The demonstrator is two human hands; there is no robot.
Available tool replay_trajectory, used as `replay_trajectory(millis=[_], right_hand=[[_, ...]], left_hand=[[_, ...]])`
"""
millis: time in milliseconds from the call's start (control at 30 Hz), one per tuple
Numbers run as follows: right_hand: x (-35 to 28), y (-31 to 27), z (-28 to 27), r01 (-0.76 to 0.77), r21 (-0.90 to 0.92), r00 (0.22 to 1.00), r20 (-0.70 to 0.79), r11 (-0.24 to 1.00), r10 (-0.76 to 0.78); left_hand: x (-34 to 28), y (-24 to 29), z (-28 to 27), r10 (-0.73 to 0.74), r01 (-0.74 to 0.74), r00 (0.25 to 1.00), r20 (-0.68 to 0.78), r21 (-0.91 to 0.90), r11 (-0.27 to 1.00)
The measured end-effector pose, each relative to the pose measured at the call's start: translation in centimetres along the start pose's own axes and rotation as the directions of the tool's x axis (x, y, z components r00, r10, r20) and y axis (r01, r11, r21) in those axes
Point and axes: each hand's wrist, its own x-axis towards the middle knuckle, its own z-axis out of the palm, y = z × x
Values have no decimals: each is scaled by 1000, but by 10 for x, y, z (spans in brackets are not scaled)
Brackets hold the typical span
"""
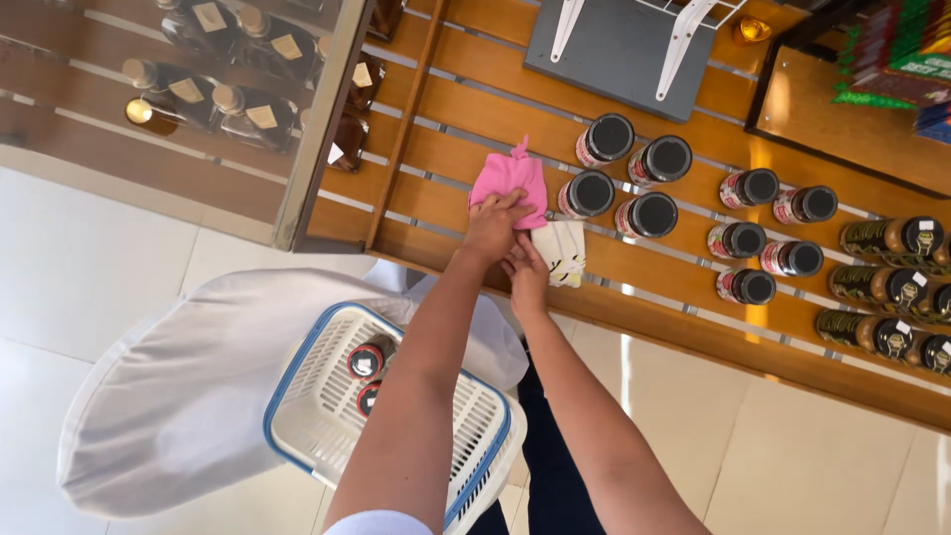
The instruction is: The recorder is wiping down bottled sauces and jars of spices using a cloth and organizing them between a basket and a wooden shelf.
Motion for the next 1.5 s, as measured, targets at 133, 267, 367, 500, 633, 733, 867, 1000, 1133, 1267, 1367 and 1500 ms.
replay_trajectory(millis=[133, 267, 367, 500, 633, 733, 867, 1000, 1133, 1267, 1367, 1500], right_hand=[[-1, -2, -27, 32, -177, 999, -8, 984, -34], [-14, -2, -63, 101, -391, 994, -10, 915, -113], [-35, -19, -74, 142, -508, 987, 14, 849, -157], [-56, -26, -82, 200, -544, 979, 84, 815, -184], [-48, -23, -87, 245, -467, 969, 118, 849, -215], [-61, -34, -85, 235, -476, 972, 110, 847, -207], [-58, -38, -86, 237, -489, 971, 150, 840, -187], [-47, -34, -103, 179, -364, 981, 137, 914, -137], [-60, -58, -124, 65, -255, 994, 99, 965, -41], [-67, -86, -159, 27, -166, 997, 75, 986, -15], [-63, -105, -193, 25, -132, 999, 23, 991, -22], [-48, -116, -243, 54, -108, 979, -188, 993, -73]], left_hand=[[-22, -9, 15, -17, 16, 999, 44, 30, 999], [-60, -14, 12, -18, 6, 991, 132, 91, 996], [-66, -41, 10, -77, 52, 988, 135, 180, 982], [-72, -105, 21, -317, 338, 940, -126, 225, 914], [-75, -110, 38, -361, 392, 916, -174, 198, 899], [-62, -90, 68, -311, 321, 947, -77, 228, 919], [-44, -59, 106, -207, 204, 978, -16, 272, 940], [-45, -18, 124, -141, 138, 989, 41, 72, 988], [-78, 56, 87, -322, 242, 922, -215, -330, 912], [-91, 134, 80, -484, 82, 745, -460, -656, 750], [-82, 180, 86, -491, 11, 671, -556, -655, 756], [-74, 240, 85, -266, -178, 645, -716, -480, 859]])
